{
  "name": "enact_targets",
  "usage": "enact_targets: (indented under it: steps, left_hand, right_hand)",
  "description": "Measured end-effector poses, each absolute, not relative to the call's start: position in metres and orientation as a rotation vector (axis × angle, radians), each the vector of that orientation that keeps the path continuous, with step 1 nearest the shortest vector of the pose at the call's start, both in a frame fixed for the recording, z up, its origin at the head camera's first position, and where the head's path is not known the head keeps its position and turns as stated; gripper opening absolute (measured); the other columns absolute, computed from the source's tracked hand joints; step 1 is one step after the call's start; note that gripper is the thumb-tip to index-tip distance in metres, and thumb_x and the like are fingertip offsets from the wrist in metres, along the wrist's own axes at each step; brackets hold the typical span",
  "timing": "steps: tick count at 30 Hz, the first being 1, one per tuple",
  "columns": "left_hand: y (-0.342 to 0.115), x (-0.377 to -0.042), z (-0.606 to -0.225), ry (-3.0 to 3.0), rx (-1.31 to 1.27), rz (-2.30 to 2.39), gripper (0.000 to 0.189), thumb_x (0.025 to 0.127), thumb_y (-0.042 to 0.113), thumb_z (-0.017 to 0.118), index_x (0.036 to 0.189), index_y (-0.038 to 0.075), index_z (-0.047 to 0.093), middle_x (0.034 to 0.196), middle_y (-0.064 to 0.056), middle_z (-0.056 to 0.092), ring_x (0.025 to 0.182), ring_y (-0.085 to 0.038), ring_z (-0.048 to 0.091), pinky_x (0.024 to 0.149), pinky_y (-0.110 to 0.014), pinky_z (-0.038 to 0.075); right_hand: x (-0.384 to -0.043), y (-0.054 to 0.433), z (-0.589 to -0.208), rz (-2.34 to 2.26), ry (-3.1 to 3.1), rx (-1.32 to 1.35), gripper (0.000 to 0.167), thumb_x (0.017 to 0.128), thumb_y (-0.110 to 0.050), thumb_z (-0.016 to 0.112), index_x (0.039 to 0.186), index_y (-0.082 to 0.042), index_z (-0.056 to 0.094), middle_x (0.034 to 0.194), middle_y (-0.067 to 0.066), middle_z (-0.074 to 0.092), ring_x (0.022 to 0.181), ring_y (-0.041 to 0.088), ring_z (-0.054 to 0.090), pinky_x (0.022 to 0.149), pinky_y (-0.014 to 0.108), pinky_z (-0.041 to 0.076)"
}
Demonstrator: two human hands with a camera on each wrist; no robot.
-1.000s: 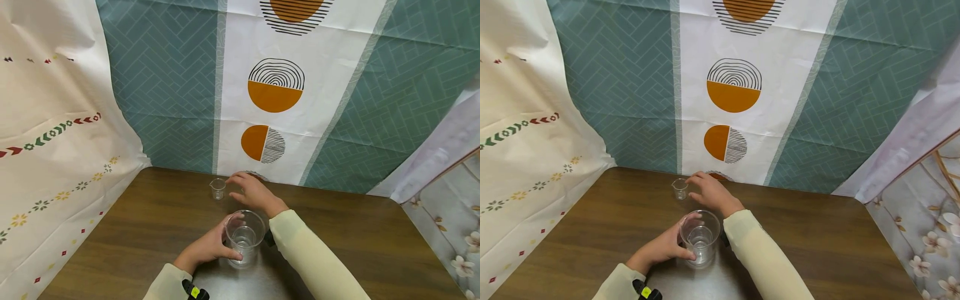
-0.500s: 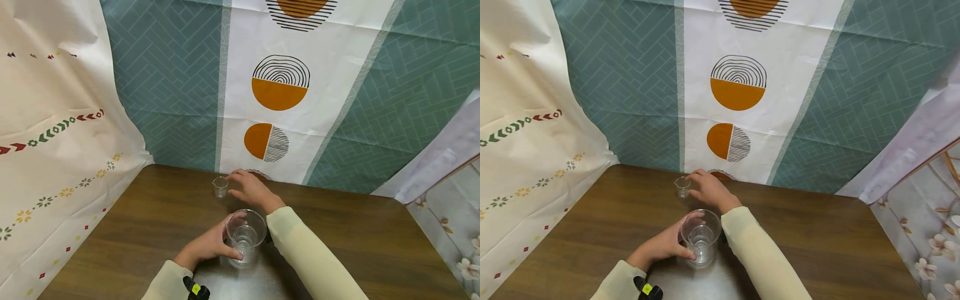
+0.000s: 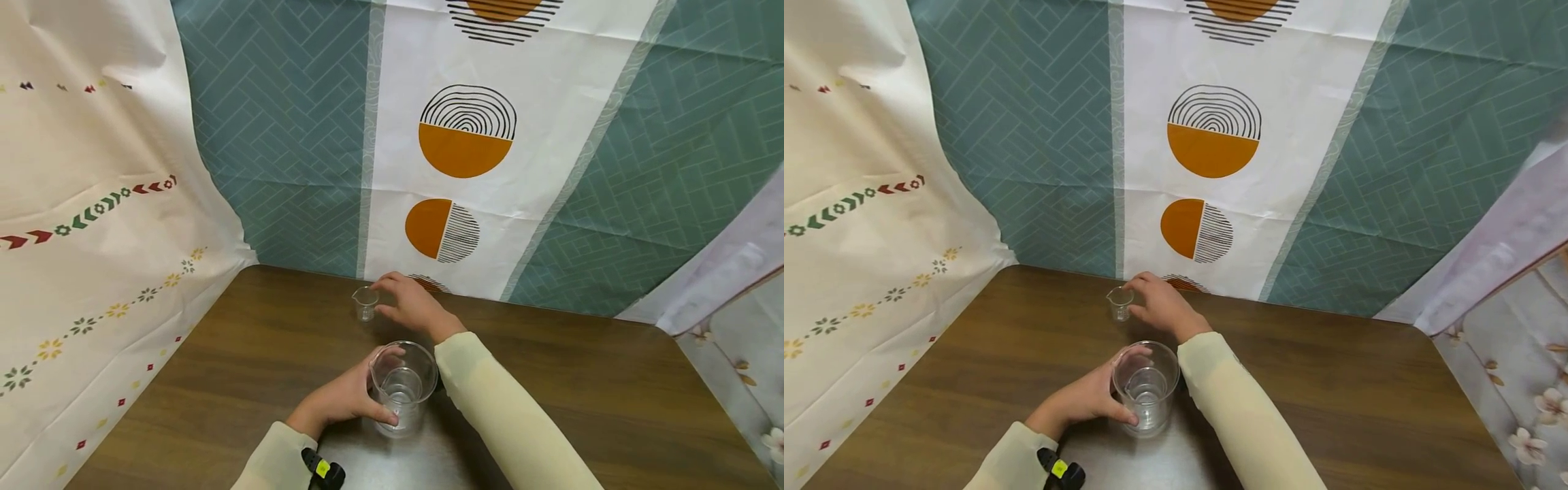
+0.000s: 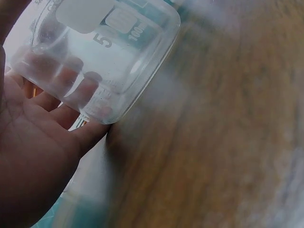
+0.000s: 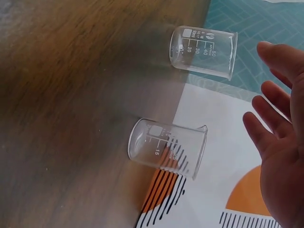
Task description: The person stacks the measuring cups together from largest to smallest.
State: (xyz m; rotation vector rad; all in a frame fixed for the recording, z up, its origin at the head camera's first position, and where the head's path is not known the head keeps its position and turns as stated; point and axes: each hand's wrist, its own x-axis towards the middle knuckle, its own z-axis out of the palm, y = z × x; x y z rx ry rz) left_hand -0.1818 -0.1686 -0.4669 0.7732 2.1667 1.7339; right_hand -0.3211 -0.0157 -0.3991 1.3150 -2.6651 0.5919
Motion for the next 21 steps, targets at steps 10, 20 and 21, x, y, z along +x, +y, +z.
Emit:
enact_targets:
  steps: [10,20,21]
  left_hand:
    - [-0.172,-0.179,-0.468,2.166,0.737,1.716,0.095,0.066,0.018,0.09,0.142,0.026,0.033,0.14,0.001,0.047,0.129,-0.01,0.045,0.104,-0.017,0.035]
    - [-0.175,-0.182,-0.463,2.156,0.712,1.702,0.094,0.065,0.018,0.09,0.14,0.028,0.033,0.139,0.003,0.046,0.129,-0.011,0.045,0.103,-0.019,0.035]
    - [-0.175,-0.182,-0.462,2.147,0.71,1.705,0.094,0.065,0.017,0.09,0.14,0.028,0.034,0.139,0.002,0.046,0.129,-0.011,0.045,0.103,-0.019,0.035]
  right_hand:
    - [-0.326,-0.024,-0.403,0.6,-2.697,1.321,0.04,0.088,-0.021,0.071,0.126,-0.012,0.062,0.129,0.005,0.058,0.119,0.023,0.056,0.104,0.039,0.044]
    - [-0.331,-0.027,-0.4,0.555,-2.741,1.347,0.045,0.088,-0.022,0.071,0.129,-0.01,0.059,0.133,0.005,0.056,0.121,0.024,0.056,0.105,0.039,0.043]
    - [-0.331,-0.028,-0.4,0.554,-2.745,1.345,0.045,0.088,-0.022,0.071,0.13,-0.01,0.059,0.133,0.006,0.055,0.121,0.024,0.055,0.105,0.039,0.043]
